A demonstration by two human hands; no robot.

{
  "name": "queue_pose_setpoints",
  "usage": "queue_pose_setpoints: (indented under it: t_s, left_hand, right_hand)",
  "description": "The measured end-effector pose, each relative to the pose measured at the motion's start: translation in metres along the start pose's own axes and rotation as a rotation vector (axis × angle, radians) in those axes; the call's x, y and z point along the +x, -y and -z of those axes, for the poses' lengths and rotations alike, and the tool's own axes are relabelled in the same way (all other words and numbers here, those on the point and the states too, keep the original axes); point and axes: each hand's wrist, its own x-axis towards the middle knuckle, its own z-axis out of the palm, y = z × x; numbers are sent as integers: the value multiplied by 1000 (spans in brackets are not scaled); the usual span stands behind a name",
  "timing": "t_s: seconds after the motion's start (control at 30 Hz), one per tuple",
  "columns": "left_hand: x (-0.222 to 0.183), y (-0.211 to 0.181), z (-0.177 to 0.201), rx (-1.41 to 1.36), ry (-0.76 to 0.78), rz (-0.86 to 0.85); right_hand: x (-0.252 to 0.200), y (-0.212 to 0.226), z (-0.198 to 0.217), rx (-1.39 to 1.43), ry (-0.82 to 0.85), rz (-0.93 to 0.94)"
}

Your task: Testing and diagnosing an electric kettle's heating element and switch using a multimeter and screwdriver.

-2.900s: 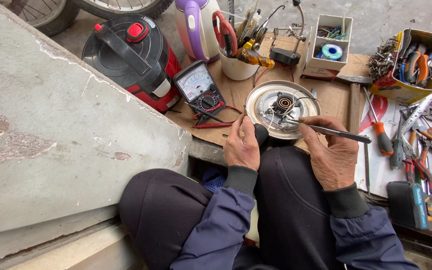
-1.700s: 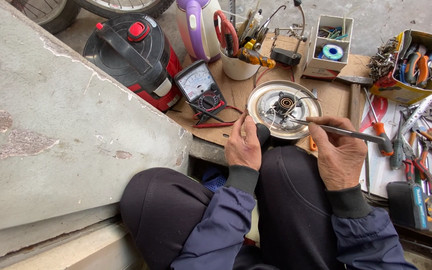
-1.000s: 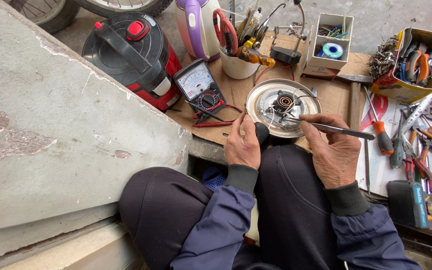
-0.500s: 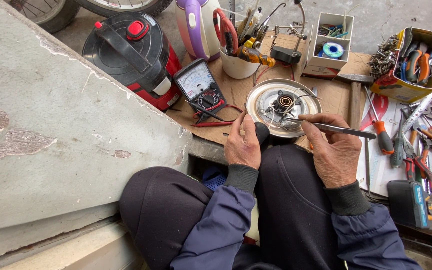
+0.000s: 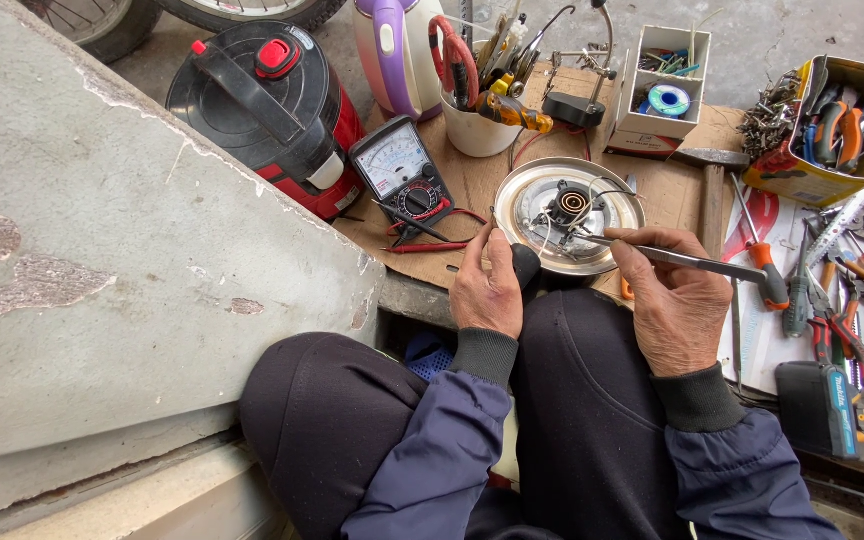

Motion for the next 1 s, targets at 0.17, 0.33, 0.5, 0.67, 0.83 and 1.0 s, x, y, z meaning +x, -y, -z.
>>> queue_pose_setpoints:
  t_s: [0.17, 0.33, 0.5, 0.67, 0.83, 1.0]
  left_hand:
    - [6, 12, -1, 2, -15, -17]
    - [12, 23, -14, -116, -103, -136]
    - [1, -15, -17, -349, -256, 164]
    - [1, -17, -29, -365, -222, 91]
    - [-2, -29, -37, -311, -181, 24]
    - [-2, -33, -38, -136, -114, -69]
  right_hand:
    - [-14, 20, 20, -41, -97, -52]
    - [-16, -20, 78, -62, -243, -58]
    - [10, -131, 104, -104, -289, -149]
    - [37, -197, 97, -131, -294, -231]
    - [55, -220, 94, -234, -252, -234]
    - [63, -214, 98, -248, -220, -263]
